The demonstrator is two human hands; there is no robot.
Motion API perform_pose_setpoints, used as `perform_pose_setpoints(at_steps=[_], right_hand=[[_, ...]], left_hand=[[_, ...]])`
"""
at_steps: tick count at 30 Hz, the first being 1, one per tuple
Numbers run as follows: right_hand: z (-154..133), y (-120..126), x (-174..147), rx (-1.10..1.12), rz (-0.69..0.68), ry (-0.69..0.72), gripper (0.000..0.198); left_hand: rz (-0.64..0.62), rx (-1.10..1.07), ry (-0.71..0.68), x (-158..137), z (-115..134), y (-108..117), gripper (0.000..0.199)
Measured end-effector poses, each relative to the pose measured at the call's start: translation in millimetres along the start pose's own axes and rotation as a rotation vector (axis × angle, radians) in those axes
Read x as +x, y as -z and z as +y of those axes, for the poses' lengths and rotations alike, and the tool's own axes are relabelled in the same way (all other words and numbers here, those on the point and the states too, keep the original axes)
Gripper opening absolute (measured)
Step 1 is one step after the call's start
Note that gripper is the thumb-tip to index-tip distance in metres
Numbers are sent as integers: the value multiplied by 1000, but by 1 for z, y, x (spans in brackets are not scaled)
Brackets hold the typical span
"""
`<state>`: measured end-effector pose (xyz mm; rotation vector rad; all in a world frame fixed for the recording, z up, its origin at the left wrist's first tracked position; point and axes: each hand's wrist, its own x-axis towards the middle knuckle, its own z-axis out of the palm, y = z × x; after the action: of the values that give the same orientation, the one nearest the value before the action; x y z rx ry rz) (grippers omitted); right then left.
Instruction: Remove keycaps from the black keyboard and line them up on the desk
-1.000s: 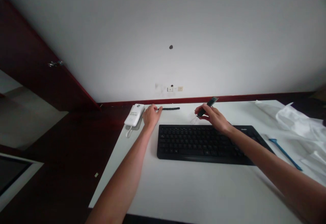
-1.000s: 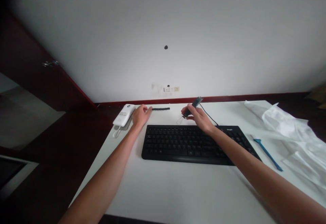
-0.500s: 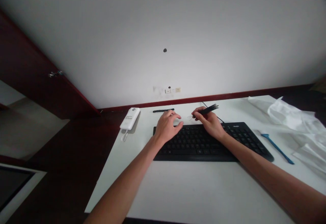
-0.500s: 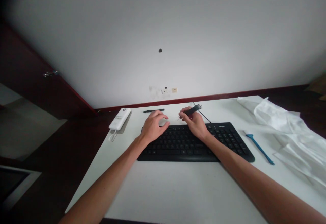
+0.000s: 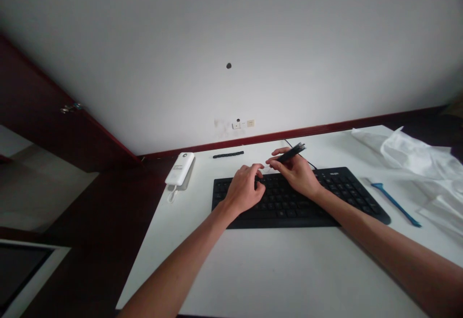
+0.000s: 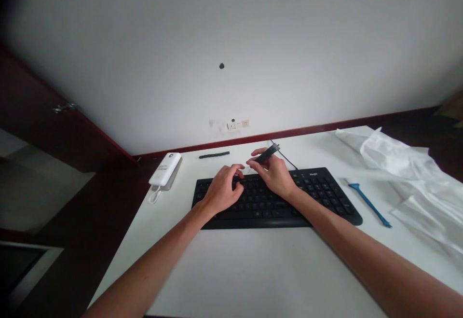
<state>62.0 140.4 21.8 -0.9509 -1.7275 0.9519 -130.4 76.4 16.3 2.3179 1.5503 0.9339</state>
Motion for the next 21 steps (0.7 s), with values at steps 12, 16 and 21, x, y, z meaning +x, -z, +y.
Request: perform_pose_setpoints(at_steps=[12, 16, 21], right_hand=[[4, 0, -3, -124, -97, 54, 35], [2, 1, -3, -131, -134, 41, 34], [2, 4, -2, -77, -184, -18, 35]], left_hand=[[-21, -129, 65, 1, -3, 0, 47], [-8, -124, 58, 1, -4, -1, 43], [28, -89, 25, 0, -8, -5, 38]])
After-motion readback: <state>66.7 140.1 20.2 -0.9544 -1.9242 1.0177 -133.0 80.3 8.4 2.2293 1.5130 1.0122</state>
